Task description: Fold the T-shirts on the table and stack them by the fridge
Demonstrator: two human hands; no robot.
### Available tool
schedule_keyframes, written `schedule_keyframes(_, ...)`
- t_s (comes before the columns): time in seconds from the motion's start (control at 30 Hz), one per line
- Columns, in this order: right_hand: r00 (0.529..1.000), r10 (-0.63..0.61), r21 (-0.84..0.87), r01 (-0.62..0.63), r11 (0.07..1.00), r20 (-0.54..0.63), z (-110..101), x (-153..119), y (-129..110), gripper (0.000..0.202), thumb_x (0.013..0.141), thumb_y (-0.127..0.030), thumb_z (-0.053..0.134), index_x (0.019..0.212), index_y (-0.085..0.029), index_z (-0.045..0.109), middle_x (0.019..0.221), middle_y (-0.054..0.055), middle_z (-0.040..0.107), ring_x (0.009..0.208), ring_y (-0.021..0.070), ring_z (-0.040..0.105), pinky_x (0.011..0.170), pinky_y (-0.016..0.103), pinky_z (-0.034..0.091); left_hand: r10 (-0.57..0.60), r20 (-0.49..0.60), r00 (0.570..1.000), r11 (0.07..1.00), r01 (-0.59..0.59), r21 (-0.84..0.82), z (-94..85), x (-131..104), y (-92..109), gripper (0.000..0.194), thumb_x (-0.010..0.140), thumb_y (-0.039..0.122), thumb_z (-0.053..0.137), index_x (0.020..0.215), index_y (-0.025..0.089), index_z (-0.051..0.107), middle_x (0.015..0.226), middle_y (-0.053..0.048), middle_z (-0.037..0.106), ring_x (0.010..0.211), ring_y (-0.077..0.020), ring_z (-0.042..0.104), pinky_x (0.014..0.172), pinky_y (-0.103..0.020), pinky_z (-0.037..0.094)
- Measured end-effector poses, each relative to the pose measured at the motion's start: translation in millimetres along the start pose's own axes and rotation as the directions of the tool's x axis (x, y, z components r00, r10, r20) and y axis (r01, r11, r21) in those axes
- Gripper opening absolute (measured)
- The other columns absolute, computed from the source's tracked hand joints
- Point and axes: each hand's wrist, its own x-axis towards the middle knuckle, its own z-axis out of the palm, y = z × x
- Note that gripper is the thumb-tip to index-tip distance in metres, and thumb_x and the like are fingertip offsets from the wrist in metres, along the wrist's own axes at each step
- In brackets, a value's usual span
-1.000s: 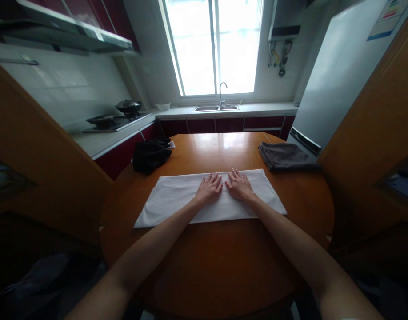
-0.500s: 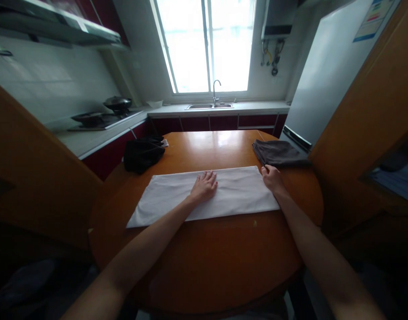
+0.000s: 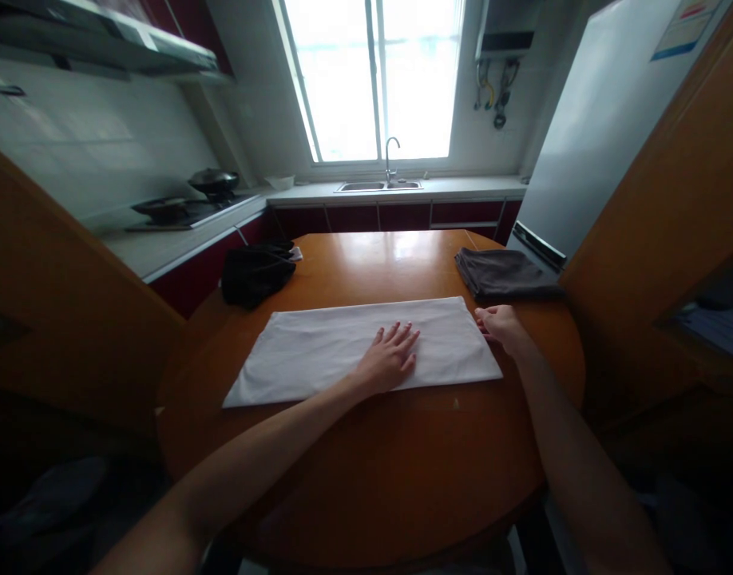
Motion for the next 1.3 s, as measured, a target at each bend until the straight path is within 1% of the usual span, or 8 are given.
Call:
schedule_keyframes(0.27, 0.997, 0.032, -0.116, -0.024, 0.993, 0.069, 0, 2, -1, 0.023, 0.076, -0.03, 0.083, 0.073, -0.013, 0.067, 0.061, 0.003, 0.063, 0.049, 0.0118, 0.054, 0.043, 0.021, 0.041, 0.016, 0.018, 1.0, 1.0, -0.016, 0.0, -1.7, 1, 0, 0.054, 0.104, 0.042, 0.036, 0.154, 0.022, 0.042, 0.164, -0.011, 0.033, 0.153, -0.0344, 0.022, 0.122, -0.06, 0.019)
schedule_keyframes(0.4, 0.985, 0.066, -0.091, -0.052, 0.994, 0.157, 3, -3, -1, 0.023, 0.075, -0.03, 0.083, 0.078, -0.011, 0.071, 0.066, 0.007, 0.068, 0.05, 0.0149, 0.058, 0.043, 0.024, 0.042, 0.012, 0.016, 1.0, 1.0, -0.011, -0.005, -2.2, 2, 0, 0.052, 0.104, 0.041, 0.037, 0.152, 0.022, 0.044, 0.164, -0.011, 0.034, 0.153, -0.0339, 0.025, 0.122, -0.058, 0.02)
schedule_keyframes(0.5, 0.969, 0.065, -0.027, -0.061, 0.998, 0.238, 4, -8, -3, 0.026, 0.075, -0.026, 0.081, 0.094, -0.011, 0.073, 0.073, 0.008, 0.072, 0.052, 0.0161, 0.061, 0.042, 0.024, 0.044, 0.01, 0.011, 1.0, 1.0, -0.009, -0.018, -1.7, 2, 0, 0.051, 0.104, 0.041, 0.037, 0.151, 0.023, 0.045, 0.163, -0.011, 0.036, 0.153, -0.0339, 0.026, 0.122, -0.059, 0.02)
schedule_keyframes(0.7, 0.935, -0.029, 0.106, -0.009, 0.994, 0.353, 4, -14, -8, 0.062, 0.077, -0.02, 0.077, 0.136, -0.019, 0.06, 0.082, 0.004, 0.075, 0.05, 0.0125, 0.06, 0.044, 0.02, 0.044, -0.015, -0.013, 1.0, 0.997, 0.014, -0.081, -3.1, 6, -1, 0.047, 0.103, 0.037, 0.041, 0.146, 0.023, 0.051, 0.161, -0.01, 0.04, 0.151, -0.0331, 0.029, 0.122, -0.058, 0.023)
schedule_keyframes(0.8, 0.919, -0.055, 0.138, 0.0, 0.99, 0.391, 6, -19, -12, 0.07, 0.077, -0.022, 0.077, 0.144, -0.022, 0.054, 0.081, 0.003, 0.074, 0.047, 0.0116, 0.058, 0.043, 0.019, 0.043, -0.022, -0.073, 0.997, 0.974, 0.004, -0.228, -9.1, 17, 0, 0.045, 0.1, 0.031, 0.045, 0.142, 0.019, 0.054, 0.153, -0.012, 0.05, 0.145, -0.0282, 0.042, 0.12, -0.048, 0.032)
schedule_keyframes(0.93, 0.911, -0.117, 0.163, 0.056, 0.985, 0.395, 16, -24, -16, 0.071, 0.077, -0.024, 0.077, 0.144, -0.02, 0.053, 0.081, 0.003, 0.075, 0.05, 0.0135, 0.061, 0.044, 0.02, 0.044, -0.027, -0.158, 0.987, 0.89, -0.048, -0.453, -15.5, 49, 6, 0.05, 0.097, 0.022, 0.048, 0.146, 0.016, 0.05, 0.135, -0.013, 0.064, 0.115, -0.0213, 0.065, 0.106, -0.035, 0.048)
schedule_keyframes(1.1, 0.895, -0.268, 0.232, 0.194, 0.953, 0.356, 42, -29, -10, 0.069, 0.071, -0.023, 0.08, 0.136, -0.013, 0.058, 0.086, 0.005, 0.076, 0.064, 0.0172, 0.067, 0.054, 0.023, 0.051, 0.005, -0.149, 0.989, 0.822, -0.088, -0.562, -11.7, 88, 13, 0.057, 0.097, 0.015, 0.042, 0.153, 0.02, 0.043, 0.118, -0.008, 0.072, 0.095, -0.0176, 0.069, 0.097, -0.035, 0.051)
schedule_keyframes(1.3, 0.811, -0.33, 0.273, 0.218, 0.937, 0.484, 65, -34, 1, 0.062, 0.069, -0.021, 0.068, 0.13, -0.014, 0.059, 0.062, -0.004, 0.065, 0.045, 0.0109, 0.052, 0.044, 0.02, 0.04, -0.214, -0.121, 0.969, 0.689, 0.062, -0.722, 0.7, 107, 11, 0.039, 0.097, 0.019, 0.046, 0.13, 0.018, 0.067, 0.111, -0.006, 0.075, 0.099, -0.0187, 0.069, 0.093, -0.031, 0.053)
